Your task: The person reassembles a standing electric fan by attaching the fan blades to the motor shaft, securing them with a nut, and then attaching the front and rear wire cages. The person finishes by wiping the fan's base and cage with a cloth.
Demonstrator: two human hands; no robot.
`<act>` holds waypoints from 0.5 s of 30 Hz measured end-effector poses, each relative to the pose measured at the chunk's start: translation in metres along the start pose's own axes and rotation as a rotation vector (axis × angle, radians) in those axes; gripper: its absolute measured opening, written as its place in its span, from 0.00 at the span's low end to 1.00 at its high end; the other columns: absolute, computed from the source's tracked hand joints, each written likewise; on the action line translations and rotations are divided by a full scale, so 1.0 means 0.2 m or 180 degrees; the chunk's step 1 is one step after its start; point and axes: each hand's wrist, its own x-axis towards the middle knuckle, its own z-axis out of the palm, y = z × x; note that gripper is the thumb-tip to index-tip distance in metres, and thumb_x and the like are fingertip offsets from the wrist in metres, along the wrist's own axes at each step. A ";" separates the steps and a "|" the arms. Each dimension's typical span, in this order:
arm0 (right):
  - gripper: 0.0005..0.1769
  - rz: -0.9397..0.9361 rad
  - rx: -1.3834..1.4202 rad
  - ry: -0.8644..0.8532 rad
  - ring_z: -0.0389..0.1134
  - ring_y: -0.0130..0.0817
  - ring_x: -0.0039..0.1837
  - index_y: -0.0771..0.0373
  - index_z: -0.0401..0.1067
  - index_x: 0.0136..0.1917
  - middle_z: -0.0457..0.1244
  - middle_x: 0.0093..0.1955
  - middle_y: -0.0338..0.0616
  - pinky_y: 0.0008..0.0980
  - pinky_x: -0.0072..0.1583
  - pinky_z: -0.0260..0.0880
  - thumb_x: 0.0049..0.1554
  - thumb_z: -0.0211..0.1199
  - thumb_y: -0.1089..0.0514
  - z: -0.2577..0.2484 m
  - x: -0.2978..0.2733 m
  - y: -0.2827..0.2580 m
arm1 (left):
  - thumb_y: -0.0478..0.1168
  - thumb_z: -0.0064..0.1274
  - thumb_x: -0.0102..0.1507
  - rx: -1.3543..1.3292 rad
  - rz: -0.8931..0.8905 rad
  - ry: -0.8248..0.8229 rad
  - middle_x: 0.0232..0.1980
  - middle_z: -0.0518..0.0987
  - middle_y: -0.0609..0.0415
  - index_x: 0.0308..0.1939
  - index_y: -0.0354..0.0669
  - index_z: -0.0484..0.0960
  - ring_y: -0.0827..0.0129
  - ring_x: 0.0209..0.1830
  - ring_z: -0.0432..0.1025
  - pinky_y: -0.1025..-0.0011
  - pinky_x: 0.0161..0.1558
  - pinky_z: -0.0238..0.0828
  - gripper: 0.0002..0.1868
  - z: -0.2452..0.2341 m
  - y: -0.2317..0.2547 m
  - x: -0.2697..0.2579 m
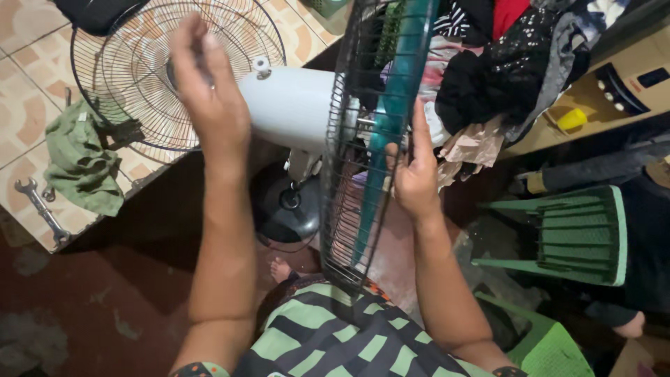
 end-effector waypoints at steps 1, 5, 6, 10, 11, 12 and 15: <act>0.41 -0.0374 -0.0503 -0.0063 0.56 0.38 0.66 0.66 0.46 0.86 0.55 0.80 0.53 0.34 0.66 0.55 0.69 0.60 0.51 -0.01 0.01 0.02 | 0.57 0.36 0.79 -0.0174 -0.0450 -0.0340 0.66 0.78 0.39 0.68 0.27 0.72 0.57 0.68 0.73 0.62 0.72 0.68 0.33 0.01 -0.04 0.01; 0.36 -0.0915 -0.1930 0.0055 0.54 0.48 0.82 0.69 0.52 0.82 0.53 0.81 0.57 0.41 0.80 0.50 0.70 0.60 0.50 -0.09 0.06 0.08 | 0.65 0.29 0.75 -0.0427 -0.1164 -0.1129 0.55 0.84 0.43 0.58 0.30 0.81 0.61 0.56 0.78 0.65 0.61 0.72 0.40 0.03 -0.14 0.01; 0.36 -0.0809 -0.2141 0.0181 0.54 0.49 0.82 0.70 0.53 0.81 0.54 0.81 0.58 0.42 0.80 0.51 0.71 0.61 0.49 -0.10 0.06 0.09 | 0.66 0.29 0.74 -0.0375 -0.1076 -0.1178 0.51 0.87 0.43 0.55 0.31 0.84 0.61 0.51 0.80 0.66 0.57 0.75 0.42 0.04 -0.13 0.00; 0.38 -0.0616 -0.1307 -0.0264 0.60 0.38 0.68 0.66 0.57 0.82 0.60 0.73 0.49 0.34 0.70 0.60 0.67 0.63 0.46 -0.14 0.08 0.05 | 0.65 0.29 0.73 0.0165 -0.0980 -0.1228 0.35 0.86 0.47 0.44 0.38 0.89 0.62 0.38 0.80 0.67 0.43 0.75 0.39 0.04 -0.06 0.01; 0.41 -0.0233 -0.0973 -0.0239 0.60 0.35 0.61 0.67 0.56 0.82 0.62 0.68 0.47 0.32 0.62 0.61 0.64 0.65 0.46 -0.14 0.07 0.04 | 0.64 0.29 0.73 0.0224 -0.0914 -0.1238 0.35 0.86 0.48 0.44 0.40 0.89 0.63 0.37 0.81 0.67 0.43 0.75 0.38 0.04 -0.04 0.02; 0.45 0.0148 -0.0638 -0.0211 0.60 0.32 0.53 0.67 0.55 0.83 0.63 0.64 0.45 0.30 0.55 0.62 0.62 0.67 0.45 -0.14 0.07 0.03 | 0.64 0.28 0.74 0.0282 -0.0847 -0.1249 0.34 0.86 0.49 0.43 0.41 0.90 0.63 0.36 0.81 0.68 0.42 0.75 0.38 0.05 -0.02 0.03; 0.43 -0.0341 -0.0671 -0.0404 0.63 0.24 0.61 0.67 0.54 0.82 0.63 0.66 0.37 0.23 0.62 0.67 0.64 0.66 0.43 -0.13 0.08 0.00 | 0.63 0.29 0.73 0.0384 -0.1043 -0.1273 0.31 0.85 0.50 0.42 0.45 0.90 0.64 0.34 0.82 0.68 0.41 0.75 0.36 0.06 0.00 0.04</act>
